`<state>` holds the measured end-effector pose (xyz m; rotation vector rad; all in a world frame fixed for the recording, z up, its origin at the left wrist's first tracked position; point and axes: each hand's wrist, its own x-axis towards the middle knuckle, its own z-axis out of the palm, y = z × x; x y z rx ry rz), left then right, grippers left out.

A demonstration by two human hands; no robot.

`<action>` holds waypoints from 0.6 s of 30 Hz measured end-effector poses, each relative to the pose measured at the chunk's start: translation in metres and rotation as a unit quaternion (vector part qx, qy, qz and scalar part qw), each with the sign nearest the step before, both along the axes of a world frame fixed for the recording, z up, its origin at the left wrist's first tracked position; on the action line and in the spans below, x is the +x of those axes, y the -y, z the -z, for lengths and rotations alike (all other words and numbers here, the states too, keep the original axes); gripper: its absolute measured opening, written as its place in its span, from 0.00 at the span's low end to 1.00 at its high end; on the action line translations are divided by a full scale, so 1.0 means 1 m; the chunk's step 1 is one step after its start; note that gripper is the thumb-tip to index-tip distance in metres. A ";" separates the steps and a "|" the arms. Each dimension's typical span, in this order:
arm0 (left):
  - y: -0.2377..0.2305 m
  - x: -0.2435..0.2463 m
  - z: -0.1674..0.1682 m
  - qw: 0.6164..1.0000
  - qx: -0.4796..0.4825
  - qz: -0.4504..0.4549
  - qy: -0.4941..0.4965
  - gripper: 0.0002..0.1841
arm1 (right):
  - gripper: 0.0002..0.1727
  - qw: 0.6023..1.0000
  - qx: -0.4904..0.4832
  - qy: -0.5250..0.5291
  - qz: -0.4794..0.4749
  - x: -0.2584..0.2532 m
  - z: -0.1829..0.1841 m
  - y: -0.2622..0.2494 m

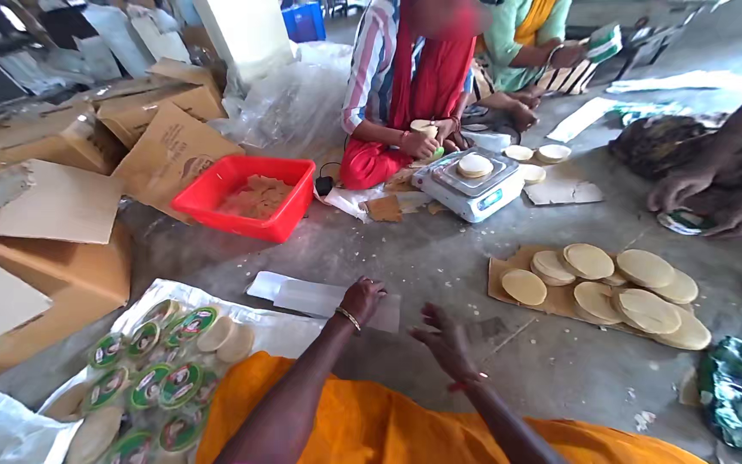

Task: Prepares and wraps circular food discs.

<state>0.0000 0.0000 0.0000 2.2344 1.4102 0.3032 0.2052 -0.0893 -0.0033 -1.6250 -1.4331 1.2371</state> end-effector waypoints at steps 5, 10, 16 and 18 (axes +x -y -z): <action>0.032 0.009 -0.013 0.980 0.075 -0.116 0.143 0.21 | 0.10 0.982 -0.063 -0.106 0.145 -0.037 0.040 -0.029; 0.045 0.007 -0.028 0.958 0.017 -0.248 0.145 0.14 | 0.18 0.979 -0.089 -0.009 0.182 -0.023 0.043 -0.027; 0.018 0.020 0.025 0.979 -0.134 -0.074 0.138 0.30 | 0.17 0.993 -0.018 0.016 0.115 -0.012 0.054 -0.020; 0.010 0.025 0.032 0.975 -0.179 -0.048 0.120 0.23 | 0.17 0.993 -0.003 0.019 0.112 -0.005 0.064 -0.018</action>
